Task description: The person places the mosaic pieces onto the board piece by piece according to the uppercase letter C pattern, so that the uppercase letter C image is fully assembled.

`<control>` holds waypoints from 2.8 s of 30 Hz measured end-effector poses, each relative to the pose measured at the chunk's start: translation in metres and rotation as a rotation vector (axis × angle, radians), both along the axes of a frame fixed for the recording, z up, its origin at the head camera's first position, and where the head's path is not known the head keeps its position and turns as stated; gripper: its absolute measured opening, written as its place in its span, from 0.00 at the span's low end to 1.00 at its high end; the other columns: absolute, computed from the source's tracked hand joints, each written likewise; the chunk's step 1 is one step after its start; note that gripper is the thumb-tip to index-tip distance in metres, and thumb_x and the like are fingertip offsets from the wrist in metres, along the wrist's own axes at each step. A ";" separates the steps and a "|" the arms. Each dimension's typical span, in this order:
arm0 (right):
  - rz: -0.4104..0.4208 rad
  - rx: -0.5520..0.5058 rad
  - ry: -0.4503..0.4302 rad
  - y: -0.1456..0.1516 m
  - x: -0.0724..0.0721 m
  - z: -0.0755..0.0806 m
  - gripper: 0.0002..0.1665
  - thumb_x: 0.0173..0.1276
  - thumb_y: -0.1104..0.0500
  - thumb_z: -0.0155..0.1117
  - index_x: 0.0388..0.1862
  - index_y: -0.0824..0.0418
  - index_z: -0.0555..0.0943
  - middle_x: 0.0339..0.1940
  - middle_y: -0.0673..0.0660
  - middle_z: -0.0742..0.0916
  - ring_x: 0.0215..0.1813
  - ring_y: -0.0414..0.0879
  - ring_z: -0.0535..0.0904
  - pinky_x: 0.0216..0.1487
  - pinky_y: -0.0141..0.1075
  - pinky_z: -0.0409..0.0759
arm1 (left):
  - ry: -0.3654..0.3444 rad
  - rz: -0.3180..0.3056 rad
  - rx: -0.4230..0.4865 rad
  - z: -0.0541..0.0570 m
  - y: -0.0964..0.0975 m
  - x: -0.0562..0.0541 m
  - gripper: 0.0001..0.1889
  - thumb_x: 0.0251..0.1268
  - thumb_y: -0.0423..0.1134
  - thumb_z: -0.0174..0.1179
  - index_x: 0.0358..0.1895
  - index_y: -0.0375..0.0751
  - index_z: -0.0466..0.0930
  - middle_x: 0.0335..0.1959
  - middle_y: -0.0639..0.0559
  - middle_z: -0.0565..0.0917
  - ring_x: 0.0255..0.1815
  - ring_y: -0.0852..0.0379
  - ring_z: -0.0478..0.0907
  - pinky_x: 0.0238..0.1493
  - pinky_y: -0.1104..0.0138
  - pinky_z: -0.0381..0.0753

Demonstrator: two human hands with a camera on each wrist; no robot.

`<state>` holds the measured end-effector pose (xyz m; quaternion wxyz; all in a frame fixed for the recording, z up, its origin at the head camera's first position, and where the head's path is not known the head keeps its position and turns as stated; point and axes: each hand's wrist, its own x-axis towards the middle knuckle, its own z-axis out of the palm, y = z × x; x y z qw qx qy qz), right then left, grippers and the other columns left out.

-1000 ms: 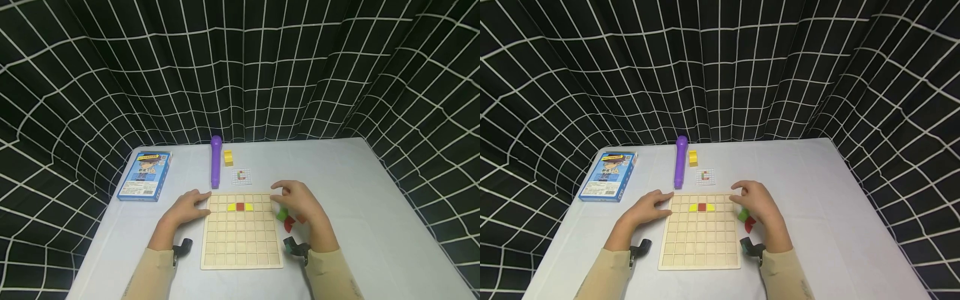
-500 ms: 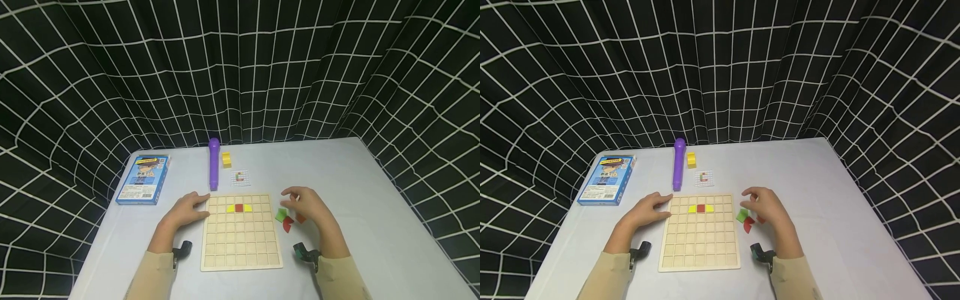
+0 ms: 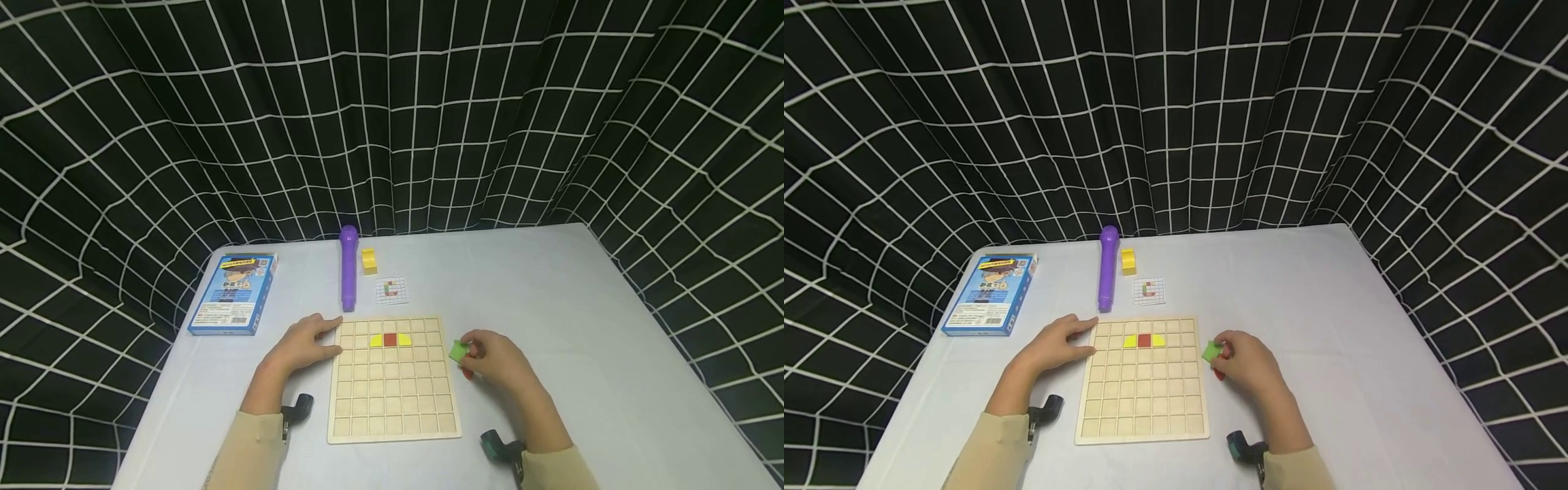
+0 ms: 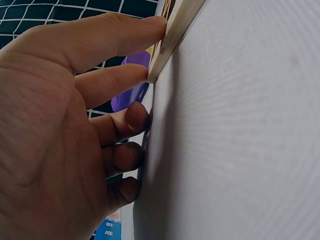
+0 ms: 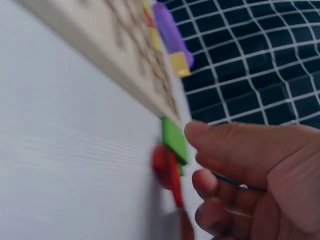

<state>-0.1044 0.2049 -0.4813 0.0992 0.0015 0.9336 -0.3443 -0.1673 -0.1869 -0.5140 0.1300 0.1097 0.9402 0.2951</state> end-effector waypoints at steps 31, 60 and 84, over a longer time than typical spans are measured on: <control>-0.046 0.049 0.247 -0.018 -0.012 0.034 0.22 0.65 0.57 0.72 0.57 0.61 0.85 0.49 0.56 0.88 0.34 0.43 0.84 0.35 0.42 0.79 | 0.018 -0.023 0.001 0.004 -0.001 -0.001 0.38 0.57 0.52 0.75 0.72 0.51 0.76 0.34 0.54 0.73 0.35 0.56 0.67 0.38 0.60 0.69; 0.139 -0.124 0.451 -0.088 -0.020 0.051 0.17 0.61 0.57 0.79 0.49 0.57 0.89 0.42 0.49 0.89 0.30 0.40 0.75 0.32 0.36 0.75 | 0.007 -0.022 0.002 0.003 -0.001 -0.001 0.37 0.57 0.52 0.75 0.72 0.52 0.76 0.34 0.54 0.72 0.35 0.56 0.67 0.39 0.60 0.68; 0.233 -0.095 0.223 -0.130 -0.019 -0.003 0.15 0.63 0.52 0.78 0.48 0.55 0.91 0.40 0.49 0.89 0.40 0.41 0.79 0.44 0.43 0.79 | 0.013 -0.025 0.005 0.006 0.001 -0.001 0.36 0.58 0.52 0.74 0.72 0.53 0.76 0.35 0.54 0.72 0.35 0.56 0.67 0.38 0.60 0.68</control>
